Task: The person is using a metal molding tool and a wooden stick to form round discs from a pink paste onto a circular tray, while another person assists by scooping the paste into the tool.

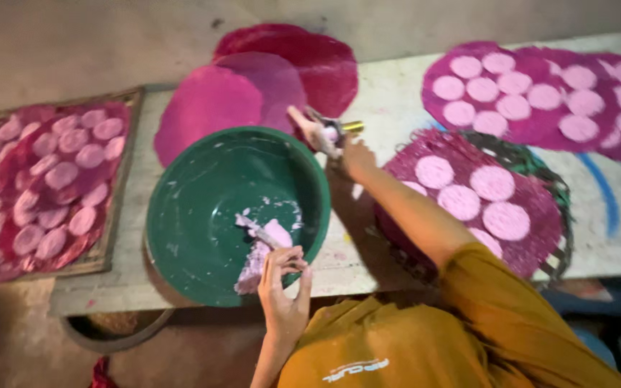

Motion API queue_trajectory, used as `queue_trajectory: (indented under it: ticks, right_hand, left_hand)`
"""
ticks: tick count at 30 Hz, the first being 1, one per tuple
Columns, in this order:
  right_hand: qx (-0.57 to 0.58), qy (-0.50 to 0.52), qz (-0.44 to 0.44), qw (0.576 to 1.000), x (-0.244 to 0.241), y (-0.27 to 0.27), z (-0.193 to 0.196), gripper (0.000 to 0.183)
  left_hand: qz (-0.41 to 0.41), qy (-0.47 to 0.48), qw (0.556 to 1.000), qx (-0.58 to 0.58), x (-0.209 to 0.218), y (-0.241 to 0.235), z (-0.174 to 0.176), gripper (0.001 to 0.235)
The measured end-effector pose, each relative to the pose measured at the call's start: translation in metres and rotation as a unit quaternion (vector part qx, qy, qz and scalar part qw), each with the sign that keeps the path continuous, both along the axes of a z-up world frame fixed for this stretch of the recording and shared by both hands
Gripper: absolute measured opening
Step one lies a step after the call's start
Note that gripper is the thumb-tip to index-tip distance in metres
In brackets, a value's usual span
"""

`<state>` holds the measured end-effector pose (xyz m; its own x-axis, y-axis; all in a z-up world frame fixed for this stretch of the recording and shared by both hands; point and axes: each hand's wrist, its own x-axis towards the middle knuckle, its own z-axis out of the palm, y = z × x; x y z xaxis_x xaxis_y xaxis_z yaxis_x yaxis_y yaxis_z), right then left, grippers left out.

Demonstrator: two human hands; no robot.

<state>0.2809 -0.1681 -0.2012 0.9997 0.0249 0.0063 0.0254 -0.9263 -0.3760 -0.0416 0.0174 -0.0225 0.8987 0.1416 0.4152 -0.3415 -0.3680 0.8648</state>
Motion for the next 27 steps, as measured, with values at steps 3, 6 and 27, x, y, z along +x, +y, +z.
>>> queue_trajectory:
  ticks: [3, 6, 27]
  right_hand:
    - [0.017, 0.083, -0.019, 0.996, 0.003, 0.014, -0.007, 0.084]
    - [0.017, 0.048, 0.026, 0.998, -0.009, 0.003, 0.014, 0.063]
    - [0.028, -0.205, -0.142, 0.968, -0.238, -0.361, 0.044, 0.019]
  left_hand:
    - [-0.039, 0.049, 0.998, 0.012, 0.002, -0.006, -0.001, 0.023]
    - [-0.122, 0.082, 0.989, 0.028, 0.014, -0.025, -0.006, 0.02]
    - [0.007, 0.054, 0.964, 0.259, 0.182, -0.164, -0.124, 0.024]
